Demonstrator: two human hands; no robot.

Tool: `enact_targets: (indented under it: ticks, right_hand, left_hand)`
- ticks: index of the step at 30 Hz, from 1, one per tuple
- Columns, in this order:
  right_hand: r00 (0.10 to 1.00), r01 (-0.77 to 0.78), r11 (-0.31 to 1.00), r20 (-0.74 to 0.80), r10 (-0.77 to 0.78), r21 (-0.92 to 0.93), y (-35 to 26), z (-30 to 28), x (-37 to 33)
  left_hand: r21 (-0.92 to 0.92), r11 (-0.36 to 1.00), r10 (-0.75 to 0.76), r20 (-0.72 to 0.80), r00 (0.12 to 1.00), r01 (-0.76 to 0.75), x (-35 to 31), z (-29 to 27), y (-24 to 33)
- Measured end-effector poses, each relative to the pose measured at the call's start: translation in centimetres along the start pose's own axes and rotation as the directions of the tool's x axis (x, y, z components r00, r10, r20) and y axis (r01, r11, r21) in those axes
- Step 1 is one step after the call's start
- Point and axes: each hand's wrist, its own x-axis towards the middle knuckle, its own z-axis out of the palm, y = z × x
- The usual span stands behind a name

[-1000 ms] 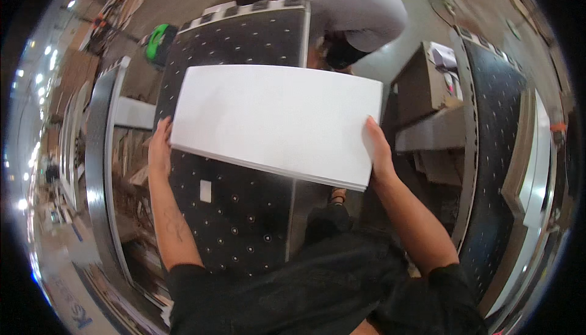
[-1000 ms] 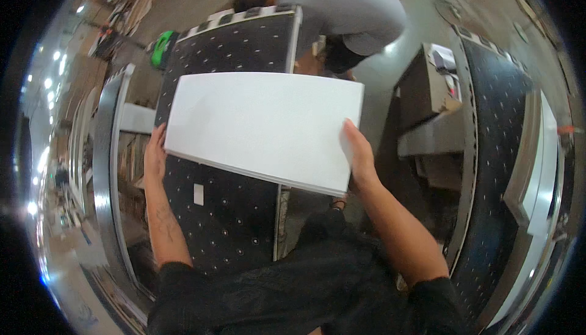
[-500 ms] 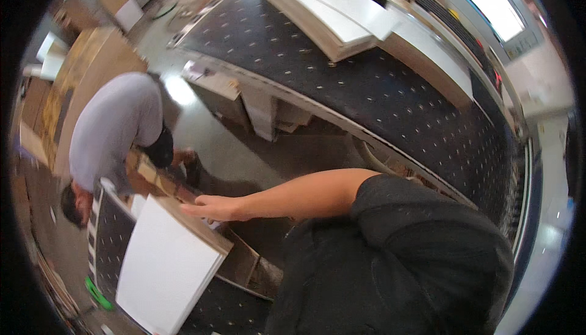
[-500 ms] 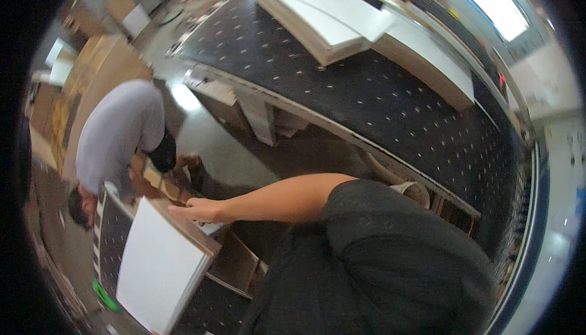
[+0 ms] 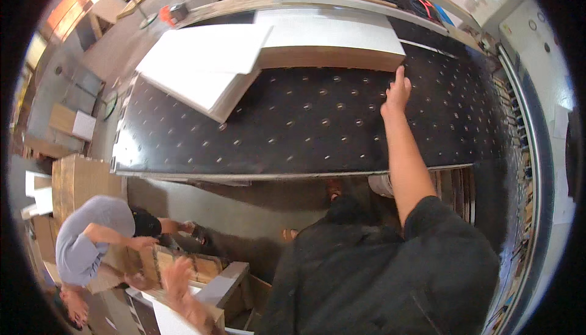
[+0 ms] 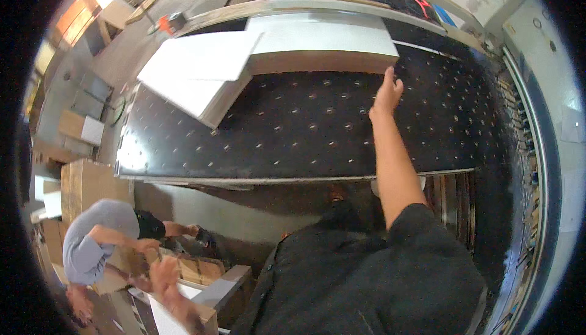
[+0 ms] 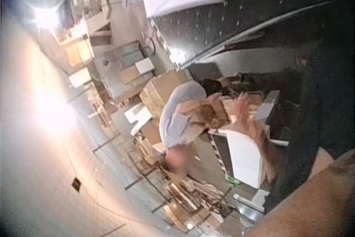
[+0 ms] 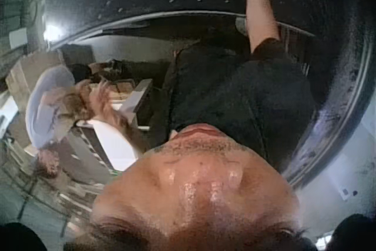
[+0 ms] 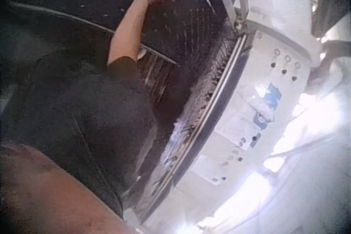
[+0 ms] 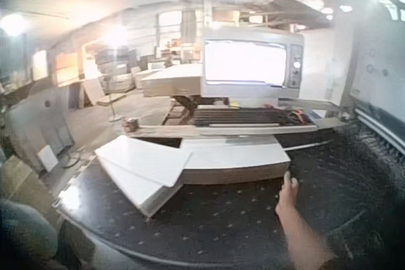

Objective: The person repeatedly picks up white paper sheets from a perforated workbench, aligns them, and stacks them into a neat pile. The person handles the sheets one at a time or in small groups, occasionally adjusting the stack's position.

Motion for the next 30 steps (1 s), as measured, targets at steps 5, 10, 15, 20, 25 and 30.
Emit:
enact_targets:
  ticks: [5, 10, 15, 20, 25, 30]
  right_hand:
    - [0.991, 0.054, 0.998, -0.125, -0.051, 0.017, 2.7, 4.0, 7.7]
    - [0.954, 0.097, 0.988, -0.27, -0.126, -0.119, 3.8, 7.4, 10.1]
    - [0.948, 0.135, 0.989, -0.282, -0.146, -0.06, 4.5, 6.1, 12.6]
    - [0.962, 0.144, 0.989, -0.236, -0.136, 0.021, 4.0, 1.2, 17.2]
    - [0.959, 0.229, 0.973, -0.164, -0.231, -0.031, 3.5, -7.1, 24.1]
    - [0.941, 0.256, 0.945, -0.174, -0.292, -0.202, 2.4, -15.4, 21.3]
  left_hand:
    - [-0.301, 0.885, -0.2, 0.444, 0.873, 0.355, 10.7, 19.8, 0.0]
    - [-0.332, 0.878, -0.199, 0.4, 0.895, 0.344, 22.1, 35.0, -1.0]
    - [-0.366, 0.856, -0.331, 0.153, 0.931, 0.365, 28.0, 41.9, -2.1]
    - [-0.387, 0.847, -0.372, 0.057, 0.926, 0.364, 28.2, 43.7, -3.2]
    - [-0.696, 0.595, -0.214, 0.346, 0.914, 0.403, 28.8, 47.4, -2.1]
    - [-0.425, 0.504, -0.414, 0.645, 0.642, 0.752, 25.7, 52.9, 2.7]
